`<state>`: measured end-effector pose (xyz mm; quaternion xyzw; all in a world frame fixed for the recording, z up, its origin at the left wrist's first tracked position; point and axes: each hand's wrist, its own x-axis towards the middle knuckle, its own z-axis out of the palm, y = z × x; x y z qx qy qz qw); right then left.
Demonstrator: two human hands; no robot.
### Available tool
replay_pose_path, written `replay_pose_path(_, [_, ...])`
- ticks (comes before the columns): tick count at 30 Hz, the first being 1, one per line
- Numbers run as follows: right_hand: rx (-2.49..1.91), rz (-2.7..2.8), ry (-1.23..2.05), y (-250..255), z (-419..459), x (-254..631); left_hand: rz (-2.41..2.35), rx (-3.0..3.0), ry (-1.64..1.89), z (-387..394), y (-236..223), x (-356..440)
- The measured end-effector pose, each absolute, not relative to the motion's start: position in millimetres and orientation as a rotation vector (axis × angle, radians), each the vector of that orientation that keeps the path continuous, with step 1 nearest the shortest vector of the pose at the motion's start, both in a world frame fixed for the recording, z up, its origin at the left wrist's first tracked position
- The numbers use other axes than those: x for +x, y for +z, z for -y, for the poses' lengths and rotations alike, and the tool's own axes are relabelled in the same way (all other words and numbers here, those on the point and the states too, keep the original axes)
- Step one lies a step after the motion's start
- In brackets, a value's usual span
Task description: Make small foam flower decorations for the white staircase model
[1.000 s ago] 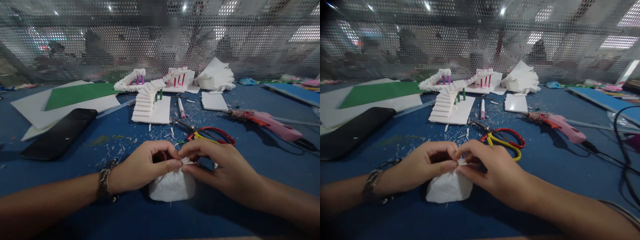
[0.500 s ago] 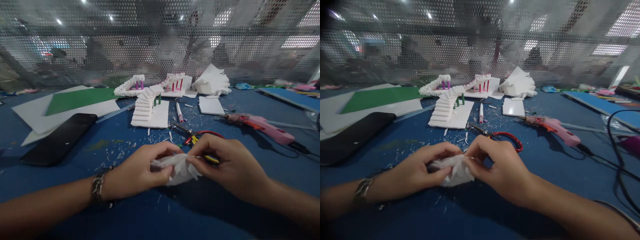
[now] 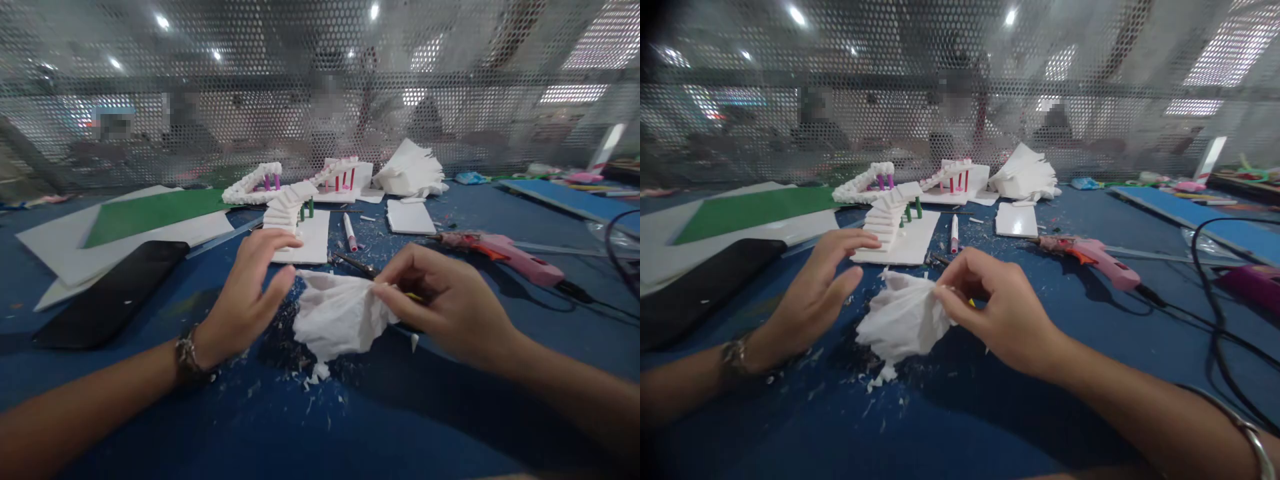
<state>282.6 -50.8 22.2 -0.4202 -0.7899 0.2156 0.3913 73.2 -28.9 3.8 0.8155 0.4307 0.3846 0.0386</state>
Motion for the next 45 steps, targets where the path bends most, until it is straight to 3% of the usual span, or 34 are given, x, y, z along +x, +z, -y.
replay_pose_path(4, [-0.987, 2.157, 0.504, 15.6, 59.7, 277.7, -0.954, 2.767, 0.808, 52.6, 3.1, 84.3])
replay_pose_path(8, [-0.963, 2.216, 0.447, 12.6, 65.3, 274.1, -0.973, 2.773, 0.614, 62.7, 4.5, 92.6])
replay_pose_path(20, [-0.866, 2.274, 0.480, 10.7, 68.3, 278.1, -0.743, 2.448, 0.696, 57.0, 6.3, 93.8])
replay_pose_path(26, [-0.769, 2.350, 0.531, 13.6, 62.3, 281.6, -0.844, 2.123, 0.741, 47.3, 5.6, 91.1])
replay_pose_path(36, [-0.546, 2.465, 0.622, 19.7, 57.6, 282.5, -0.765, 1.942, 0.632, 45.1, 6.1, 88.5])
replay_pose_path(45, [-0.738, 2.519, 0.502, 16.1, 57.6, 284.4, -0.859, 1.567, 0.581, 47.4, 4.1, 86.7])
